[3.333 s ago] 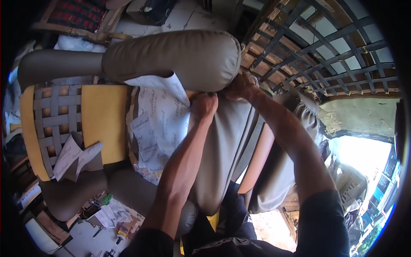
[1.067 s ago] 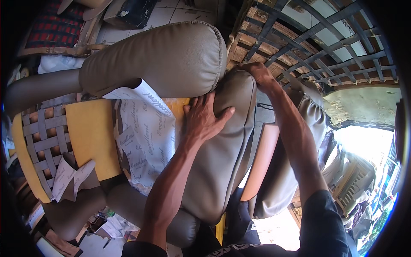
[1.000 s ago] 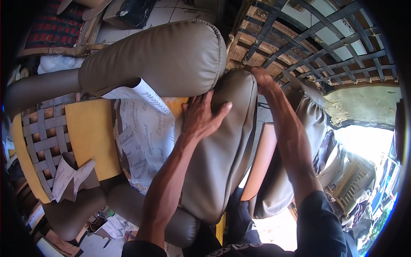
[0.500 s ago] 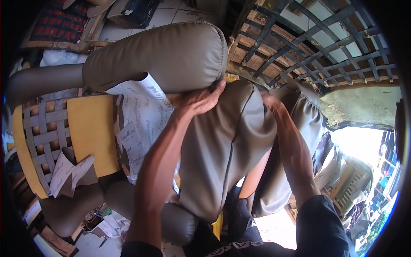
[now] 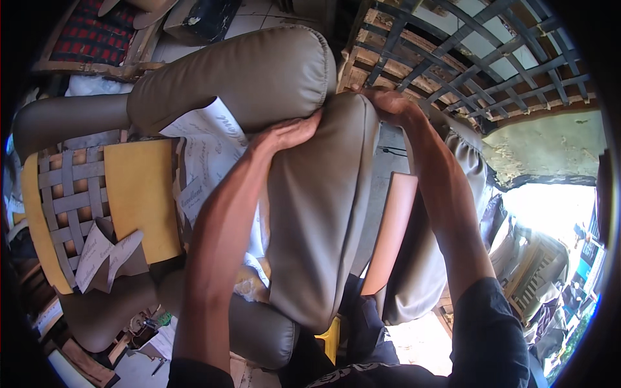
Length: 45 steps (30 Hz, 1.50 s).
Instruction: The person fits a new leather cover over a foam chair cushion and then uses a sewing machine to stitch a piece of leather fabric.
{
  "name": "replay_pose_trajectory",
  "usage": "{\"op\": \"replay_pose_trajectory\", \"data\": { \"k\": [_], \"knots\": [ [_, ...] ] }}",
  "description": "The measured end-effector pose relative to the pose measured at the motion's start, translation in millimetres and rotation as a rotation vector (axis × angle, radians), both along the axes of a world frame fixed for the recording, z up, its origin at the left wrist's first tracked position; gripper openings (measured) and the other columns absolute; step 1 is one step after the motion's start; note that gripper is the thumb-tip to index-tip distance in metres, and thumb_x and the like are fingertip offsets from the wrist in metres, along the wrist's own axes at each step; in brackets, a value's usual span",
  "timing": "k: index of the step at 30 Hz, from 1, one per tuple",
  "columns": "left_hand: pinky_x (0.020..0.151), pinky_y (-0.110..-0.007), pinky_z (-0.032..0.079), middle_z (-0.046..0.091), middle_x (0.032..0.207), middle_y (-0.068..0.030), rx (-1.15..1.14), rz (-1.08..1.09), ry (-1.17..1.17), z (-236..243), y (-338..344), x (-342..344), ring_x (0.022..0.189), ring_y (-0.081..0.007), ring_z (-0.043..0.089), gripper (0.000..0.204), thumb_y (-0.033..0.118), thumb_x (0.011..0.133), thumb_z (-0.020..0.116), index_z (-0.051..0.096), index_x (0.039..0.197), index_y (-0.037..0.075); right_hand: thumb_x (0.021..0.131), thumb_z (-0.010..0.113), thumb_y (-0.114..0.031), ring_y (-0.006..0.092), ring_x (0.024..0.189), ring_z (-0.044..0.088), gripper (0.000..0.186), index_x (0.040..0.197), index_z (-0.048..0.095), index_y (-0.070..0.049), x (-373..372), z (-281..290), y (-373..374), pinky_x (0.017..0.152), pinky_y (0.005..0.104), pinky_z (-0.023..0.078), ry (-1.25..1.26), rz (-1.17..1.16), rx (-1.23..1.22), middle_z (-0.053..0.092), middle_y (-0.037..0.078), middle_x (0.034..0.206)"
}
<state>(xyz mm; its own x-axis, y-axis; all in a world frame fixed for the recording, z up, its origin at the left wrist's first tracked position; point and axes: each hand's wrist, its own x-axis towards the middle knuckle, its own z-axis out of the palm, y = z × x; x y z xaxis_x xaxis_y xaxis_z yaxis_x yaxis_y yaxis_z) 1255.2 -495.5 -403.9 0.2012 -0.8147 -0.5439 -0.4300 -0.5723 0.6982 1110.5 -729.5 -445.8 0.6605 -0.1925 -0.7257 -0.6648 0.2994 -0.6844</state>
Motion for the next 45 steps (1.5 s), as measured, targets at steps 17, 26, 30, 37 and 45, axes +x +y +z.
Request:
{"op": "replay_pose_trajectory", "data": {
  "k": [17, 26, 30, 37, 45],
  "knots": [
    [0.114, -0.054, 0.037, 0.052, 0.144, -0.0325, -0.351, 0.543, -0.693, -4.4, 37.0, -119.1, 0.134, -0.0491, 0.049, 0.054, 0.034, 0.105, 0.043, 0.053, 0.142, -0.004, 0.101, 0.043, -0.068, 0.0455, 0.111, 0.066, 0.072, 0.108, 0.076, -0.004, -22.1, -81.3, 6.9, 0.094, 0.0471, 0.050, 0.087, -0.429, -0.711, 0.072, 0.027, 0.105],
    [0.124, -0.061, 0.010, 0.016, 0.168, -0.0263, -0.073, 0.109, -0.781, -18.3, 90.7, -159.4, 0.156, -0.0462, 0.014, 0.071, 0.042, 0.106, 0.034, 0.022, 0.162, 0.001, 0.099, 0.064, -0.056, 0.0089, 0.057, 0.053, 0.057, 0.068, 0.063, -0.008, -15.4, -179.6, 11.5, 0.054, 0.0308, 0.043, -0.363, -0.730, -0.354, 0.062, 0.000, 0.065],
    [0.124, -0.062, 0.010, 0.016, 0.169, -0.0256, -0.017, 0.085, -0.833, -11.9, 100.3, -143.9, 0.156, -0.0463, 0.013, 0.069, 0.043, 0.106, 0.036, 0.025, 0.162, 0.003, 0.104, 0.061, -0.047, 0.0091, 0.058, 0.051, 0.059, 0.063, 0.064, -0.004, 7.4, -153.4, 43.0, 0.052, 0.0304, 0.041, -0.346, -0.743, -0.187, 0.062, 0.002, 0.064],
    [0.123, -0.063, 0.011, 0.018, 0.168, -0.0264, -0.062, 0.040, -0.825, -7.9, 83.2, -144.6, 0.155, -0.0471, 0.014, 0.068, 0.039, 0.105, 0.040, 0.027, 0.162, 0.004, 0.103, 0.053, -0.060, 0.0172, 0.076, 0.065, 0.069, 0.089, 0.077, 0.003, -3.0, -144.8, 34.0, 0.071, 0.0363, 0.053, -0.070, -0.720, -0.339, 0.073, 0.011, 0.083],
    [0.121, -0.066, 0.010, 0.021, 0.166, -0.0287, -0.179, -0.042, -0.839, -5.0, 57.2, -149.8, 0.154, -0.0485, 0.019, 0.074, 0.040, 0.098, 0.053, 0.032, 0.161, 0.006, 0.098, 0.061, -0.043, 0.0276, 0.106, 0.071, 0.054, 0.138, 0.061, -0.007, -33.0, -155.4, 11.9, 0.089, 0.0365, 0.058, 0.138, 0.291, -0.885, 0.069, 0.019, 0.127]
  ]
}}
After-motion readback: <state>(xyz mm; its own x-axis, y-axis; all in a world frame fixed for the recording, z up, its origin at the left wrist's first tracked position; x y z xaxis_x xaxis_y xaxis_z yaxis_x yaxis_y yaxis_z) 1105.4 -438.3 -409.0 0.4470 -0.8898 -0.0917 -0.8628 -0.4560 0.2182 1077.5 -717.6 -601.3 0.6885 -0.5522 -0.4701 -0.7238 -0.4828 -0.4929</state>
